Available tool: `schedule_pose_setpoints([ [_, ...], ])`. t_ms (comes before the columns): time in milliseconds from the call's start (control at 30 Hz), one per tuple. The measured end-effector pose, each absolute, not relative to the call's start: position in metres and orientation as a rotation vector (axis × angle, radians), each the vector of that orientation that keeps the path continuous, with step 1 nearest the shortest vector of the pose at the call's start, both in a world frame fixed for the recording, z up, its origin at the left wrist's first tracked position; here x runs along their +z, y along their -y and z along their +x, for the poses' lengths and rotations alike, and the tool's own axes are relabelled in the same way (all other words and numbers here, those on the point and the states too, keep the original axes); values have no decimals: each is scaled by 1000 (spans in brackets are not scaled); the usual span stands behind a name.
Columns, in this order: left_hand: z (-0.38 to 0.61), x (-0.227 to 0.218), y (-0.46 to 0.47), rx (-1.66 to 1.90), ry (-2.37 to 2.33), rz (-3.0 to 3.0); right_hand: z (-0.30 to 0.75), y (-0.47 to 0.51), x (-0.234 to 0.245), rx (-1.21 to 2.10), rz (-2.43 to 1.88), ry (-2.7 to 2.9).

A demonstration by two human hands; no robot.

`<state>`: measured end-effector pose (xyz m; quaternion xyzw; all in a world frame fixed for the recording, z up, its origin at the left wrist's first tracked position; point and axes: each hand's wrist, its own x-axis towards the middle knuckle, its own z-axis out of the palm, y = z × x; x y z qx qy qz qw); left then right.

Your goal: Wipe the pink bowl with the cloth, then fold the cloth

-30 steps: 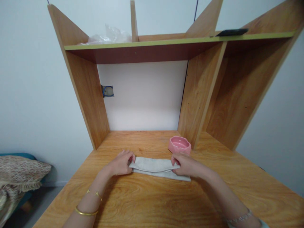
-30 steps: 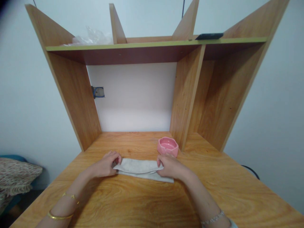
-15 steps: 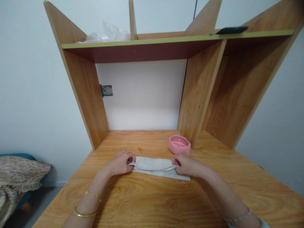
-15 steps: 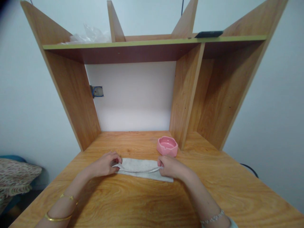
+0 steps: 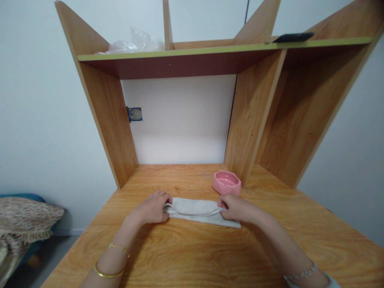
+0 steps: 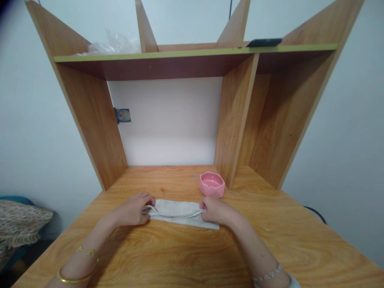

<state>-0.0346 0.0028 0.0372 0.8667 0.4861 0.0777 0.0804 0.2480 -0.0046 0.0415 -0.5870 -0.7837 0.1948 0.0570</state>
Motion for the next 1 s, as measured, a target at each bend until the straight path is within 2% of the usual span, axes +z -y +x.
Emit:
schedule_pose_setpoints([
  [467, -32, 36, -6, 258, -1546, 2655, 248, 6, 39, 517, -1775, 2409],
  [733, -33, 44, -12, 426, -1745, 2776, 248, 4, 43, 144, -1659, 2454],
  [1000, -37, 36, -8, 243, -1673, 2712, 246, 9, 37, 347, -1729, 2532],
])
